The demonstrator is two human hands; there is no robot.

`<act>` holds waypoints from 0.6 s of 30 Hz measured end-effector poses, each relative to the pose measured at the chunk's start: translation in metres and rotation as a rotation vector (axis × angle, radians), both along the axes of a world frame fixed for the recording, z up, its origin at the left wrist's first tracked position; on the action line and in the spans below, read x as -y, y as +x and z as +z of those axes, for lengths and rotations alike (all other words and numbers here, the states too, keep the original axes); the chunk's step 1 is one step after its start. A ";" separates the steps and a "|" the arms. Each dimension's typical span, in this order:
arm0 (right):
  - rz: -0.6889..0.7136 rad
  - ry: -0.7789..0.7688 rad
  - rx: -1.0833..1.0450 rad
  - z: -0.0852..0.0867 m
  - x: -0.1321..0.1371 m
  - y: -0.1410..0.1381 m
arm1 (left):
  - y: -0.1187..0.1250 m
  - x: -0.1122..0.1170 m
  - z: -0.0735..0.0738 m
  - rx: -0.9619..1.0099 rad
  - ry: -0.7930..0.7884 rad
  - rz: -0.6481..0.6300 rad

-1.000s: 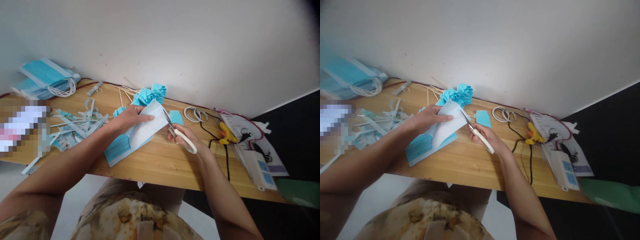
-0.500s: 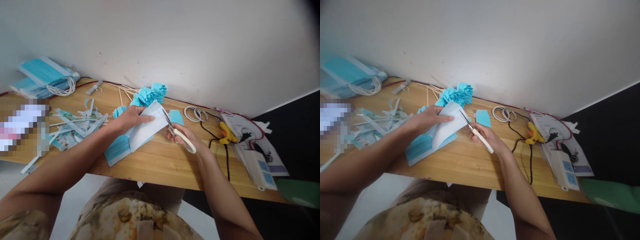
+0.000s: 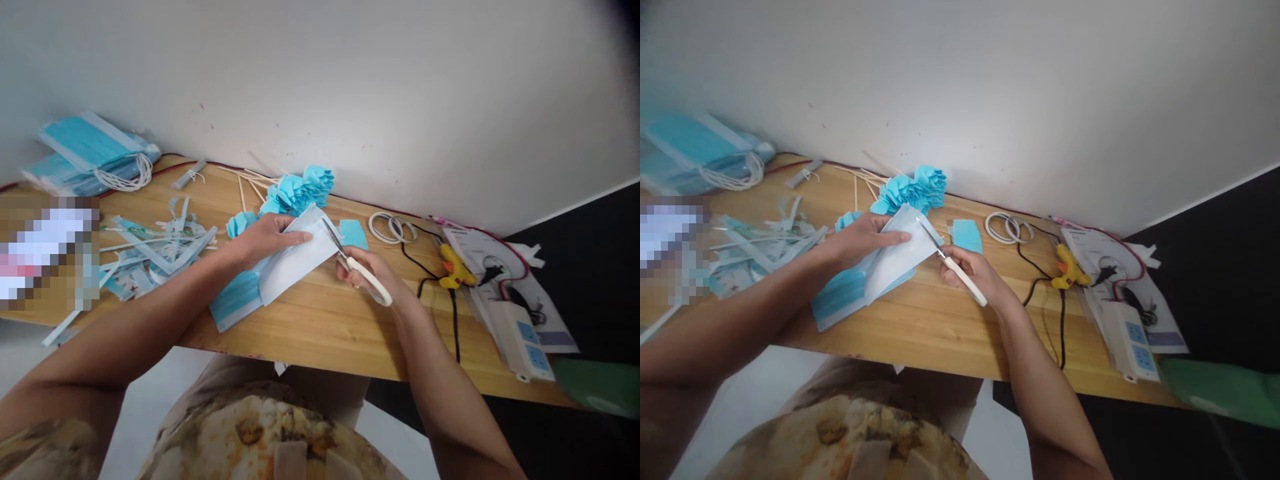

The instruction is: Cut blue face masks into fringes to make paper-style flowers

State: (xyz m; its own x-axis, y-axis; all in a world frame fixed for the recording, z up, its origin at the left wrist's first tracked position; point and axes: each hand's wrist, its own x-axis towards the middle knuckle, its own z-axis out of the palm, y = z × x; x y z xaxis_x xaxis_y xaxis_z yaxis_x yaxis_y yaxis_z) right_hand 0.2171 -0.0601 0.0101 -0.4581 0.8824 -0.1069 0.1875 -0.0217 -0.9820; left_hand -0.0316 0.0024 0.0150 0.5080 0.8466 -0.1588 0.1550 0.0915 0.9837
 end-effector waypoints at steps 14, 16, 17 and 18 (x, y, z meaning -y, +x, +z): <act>-0.098 -0.071 -0.023 -0.001 0.001 0.000 | 0.000 0.001 0.001 0.132 -0.186 -0.001; -0.101 -0.062 -0.021 -0.002 0.000 0.000 | 0.001 0.000 0.001 0.143 -0.205 -0.006; -0.099 -0.058 -0.021 -0.002 0.000 0.000 | 0.001 0.000 0.001 0.145 -0.208 -0.007; -0.098 -0.055 -0.022 -0.002 0.000 0.000 | 0.001 0.000 0.001 0.146 -0.208 -0.009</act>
State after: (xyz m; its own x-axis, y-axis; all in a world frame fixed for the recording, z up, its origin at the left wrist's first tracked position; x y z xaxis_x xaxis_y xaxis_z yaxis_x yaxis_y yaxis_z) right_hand 0.2170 -0.0604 0.0081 -0.3730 0.9161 -0.1471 0.1603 -0.0925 -0.9827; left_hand -0.0308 0.0025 0.0157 0.5456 0.7988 -0.2534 0.0146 0.2932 0.9559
